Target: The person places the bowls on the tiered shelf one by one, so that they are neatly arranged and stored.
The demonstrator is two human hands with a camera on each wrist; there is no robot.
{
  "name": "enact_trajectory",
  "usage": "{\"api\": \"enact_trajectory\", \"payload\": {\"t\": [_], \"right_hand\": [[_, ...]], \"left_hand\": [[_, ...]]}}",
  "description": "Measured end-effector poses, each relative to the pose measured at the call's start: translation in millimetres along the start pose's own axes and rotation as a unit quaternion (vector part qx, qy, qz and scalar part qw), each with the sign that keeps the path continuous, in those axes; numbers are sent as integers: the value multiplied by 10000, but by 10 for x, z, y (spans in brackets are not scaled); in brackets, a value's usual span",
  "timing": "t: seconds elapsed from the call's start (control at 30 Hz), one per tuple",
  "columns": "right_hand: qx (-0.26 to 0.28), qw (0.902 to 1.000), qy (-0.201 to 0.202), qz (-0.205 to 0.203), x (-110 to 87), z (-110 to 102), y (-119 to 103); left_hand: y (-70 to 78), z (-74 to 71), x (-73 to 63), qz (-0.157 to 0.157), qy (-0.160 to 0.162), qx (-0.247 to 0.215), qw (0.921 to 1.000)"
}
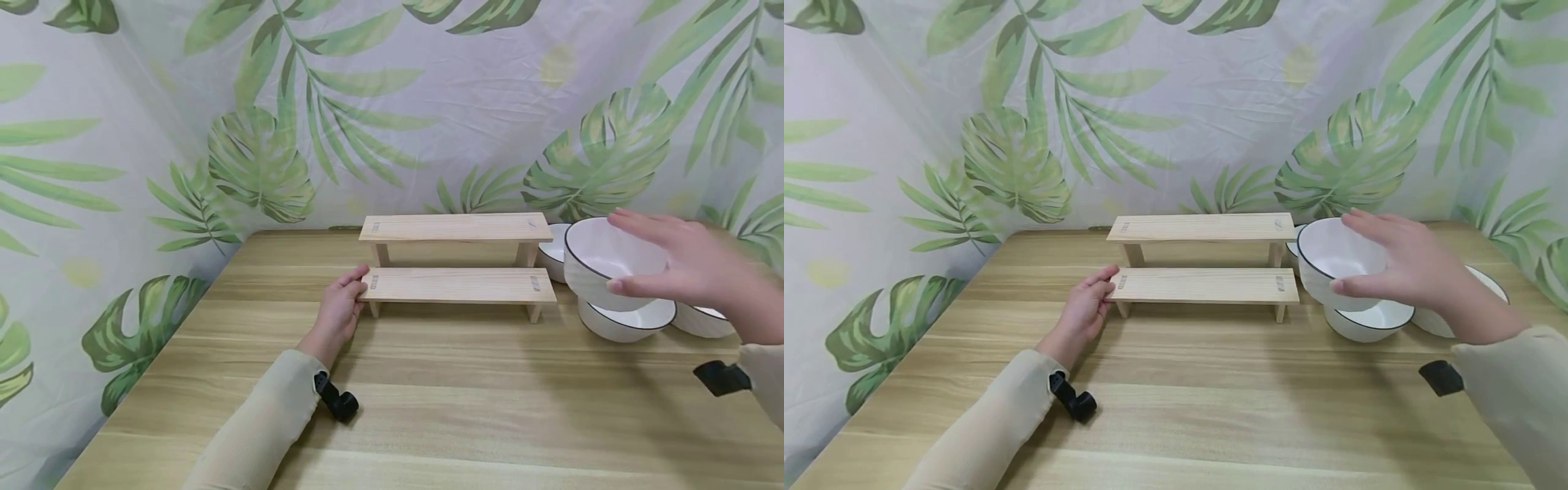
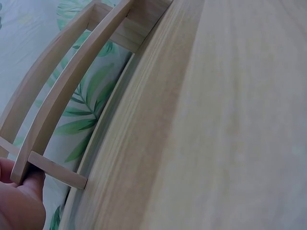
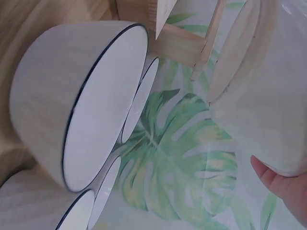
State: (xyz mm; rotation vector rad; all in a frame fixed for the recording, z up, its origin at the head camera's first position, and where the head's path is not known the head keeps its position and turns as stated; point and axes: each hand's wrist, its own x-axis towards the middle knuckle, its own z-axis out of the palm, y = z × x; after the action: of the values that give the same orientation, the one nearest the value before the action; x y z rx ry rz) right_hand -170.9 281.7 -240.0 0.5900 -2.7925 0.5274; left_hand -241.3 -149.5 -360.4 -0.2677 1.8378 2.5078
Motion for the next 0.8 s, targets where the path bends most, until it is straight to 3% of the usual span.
{"api": "enact_trajectory", "payload": {"t": [0.2,0.8], "right_hand": [[430,9988,-215,-13,181,23,-130],[554,9972,-434,-272,685,94,-607]], "left_hand": [[3,0,-4,-14,-10,81,10000],[8,-6,-12,-17,29,85,10000]]}}
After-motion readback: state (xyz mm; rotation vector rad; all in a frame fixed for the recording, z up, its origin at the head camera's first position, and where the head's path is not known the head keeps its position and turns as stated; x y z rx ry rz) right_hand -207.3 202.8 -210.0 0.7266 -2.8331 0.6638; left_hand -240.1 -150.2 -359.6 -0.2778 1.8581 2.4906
